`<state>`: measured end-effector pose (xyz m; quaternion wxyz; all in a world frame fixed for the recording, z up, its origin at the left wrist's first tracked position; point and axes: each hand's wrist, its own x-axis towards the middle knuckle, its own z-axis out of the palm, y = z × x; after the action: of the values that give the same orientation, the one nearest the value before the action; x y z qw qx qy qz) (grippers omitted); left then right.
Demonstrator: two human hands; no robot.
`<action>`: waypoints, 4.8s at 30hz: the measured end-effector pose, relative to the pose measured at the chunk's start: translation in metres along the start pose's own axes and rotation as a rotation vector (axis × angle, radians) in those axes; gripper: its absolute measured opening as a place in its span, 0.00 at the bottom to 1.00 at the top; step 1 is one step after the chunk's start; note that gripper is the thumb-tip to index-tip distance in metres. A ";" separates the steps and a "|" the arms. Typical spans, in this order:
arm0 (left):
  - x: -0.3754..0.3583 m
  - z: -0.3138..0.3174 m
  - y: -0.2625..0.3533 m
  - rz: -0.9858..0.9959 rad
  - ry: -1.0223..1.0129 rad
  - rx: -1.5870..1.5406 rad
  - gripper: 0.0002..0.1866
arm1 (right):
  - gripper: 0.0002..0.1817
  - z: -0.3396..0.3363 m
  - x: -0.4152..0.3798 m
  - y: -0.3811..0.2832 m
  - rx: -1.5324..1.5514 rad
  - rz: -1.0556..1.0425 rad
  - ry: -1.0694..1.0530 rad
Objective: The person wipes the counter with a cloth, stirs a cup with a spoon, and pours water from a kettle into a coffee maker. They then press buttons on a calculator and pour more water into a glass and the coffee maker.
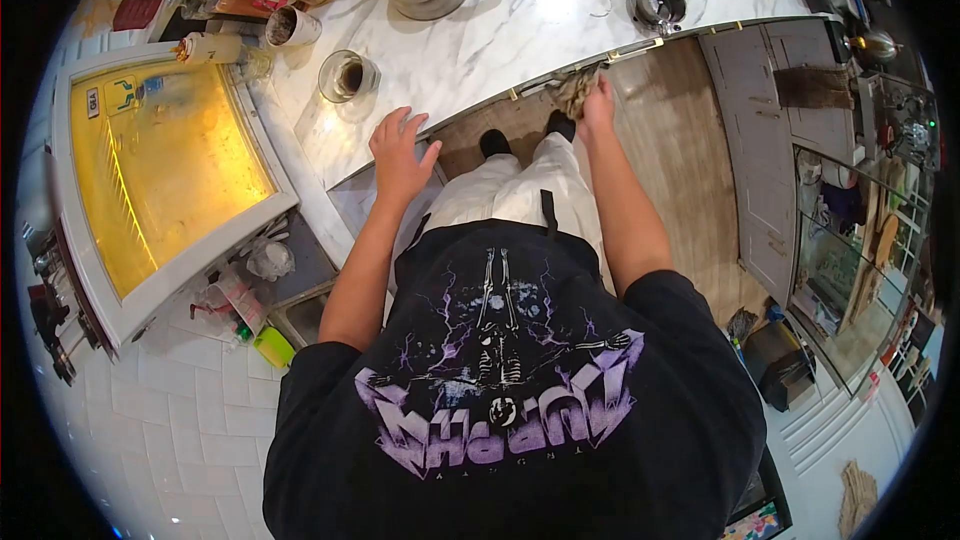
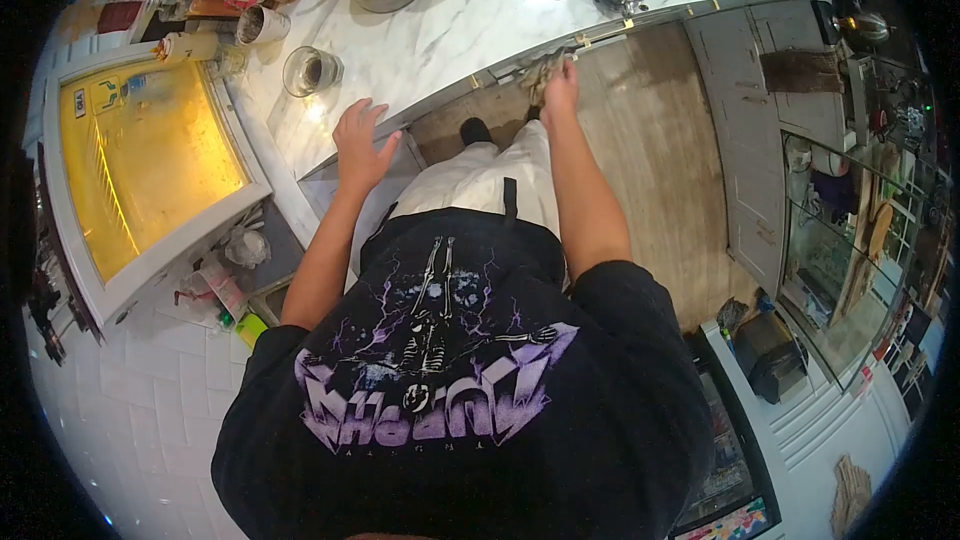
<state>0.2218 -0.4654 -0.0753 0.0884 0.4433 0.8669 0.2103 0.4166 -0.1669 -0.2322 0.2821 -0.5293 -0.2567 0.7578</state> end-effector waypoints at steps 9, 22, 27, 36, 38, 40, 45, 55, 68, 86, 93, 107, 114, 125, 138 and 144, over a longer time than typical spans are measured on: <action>-0.003 0.001 -0.006 0.017 -0.018 -0.033 0.28 | 0.21 0.013 0.020 0.029 -0.313 -0.031 0.014; -0.003 0.000 -0.008 0.038 -0.045 -0.002 0.29 | 0.27 -0.002 -0.007 -0.026 -0.150 -0.042 0.053; -0.003 0.000 -0.009 0.043 -0.038 -0.021 0.29 | 0.26 0.007 0.001 0.006 -0.529 -0.240 0.005; -0.005 0.002 -0.009 0.056 0.010 -0.029 0.28 | 0.24 0.016 -0.064 -0.044 -0.223 -0.052 -0.089; -0.006 0.004 -0.010 0.062 0.017 -0.022 0.30 | 0.24 0.018 -0.047 -0.063 -0.077 -0.355 0.052; -0.006 0.004 -0.011 0.071 0.023 -0.009 0.31 | 0.24 0.013 -0.008 -0.066 -0.175 -0.434 0.077; -0.006 0.006 -0.012 0.063 0.026 -0.032 0.29 | 0.26 0.035 -0.021 -0.051 -0.262 -0.514 0.157; -0.002 0.005 -0.012 0.083 0.004 -0.014 0.30 | 0.23 0.057 -0.104 -0.101 -0.821 -0.881 0.050; 0.005 0.000 -0.017 0.097 -0.070 -0.010 0.32 | 0.21 0.129 -0.107 -0.099 -1.451 -0.997 -0.220; 0.001 0.007 -0.021 0.084 -0.082 -0.012 0.34 | 0.16 0.147 -0.040 -0.103 -1.627 -1.156 -0.177; -0.001 0.008 -0.022 0.085 -0.095 -0.003 0.34 | 0.19 0.123 -0.087 -0.105 -1.561 -0.964 -0.511; -0.003 0.008 -0.024 0.100 -0.080 -0.011 0.35 | 0.14 0.123 -0.074 -0.087 -1.609 -1.156 -0.147; -0.004 0.007 -0.024 0.113 -0.079 -0.030 0.35 | 0.21 0.099 -0.107 -0.070 -1.370 -0.897 -0.710; -0.003 0.006 -0.021 0.106 -0.063 -0.044 0.34 | 0.19 0.120 -0.064 -0.092 -1.540 -1.094 -0.072; -0.003 0.010 -0.019 0.089 -0.026 -0.042 0.32 | 0.16 0.116 -0.047 -0.125 -1.427 -0.925 0.138; -0.001 0.016 -0.010 0.043 -0.004 -0.046 0.33 | 0.15 0.131 -0.054 -0.115 -1.647 -0.972 -0.163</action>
<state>0.2201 -0.4667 -0.0944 0.0959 0.4599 0.8520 0.2312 0.3255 -0.1353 -0.0769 0.0863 -0.3427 -0.9191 0.1743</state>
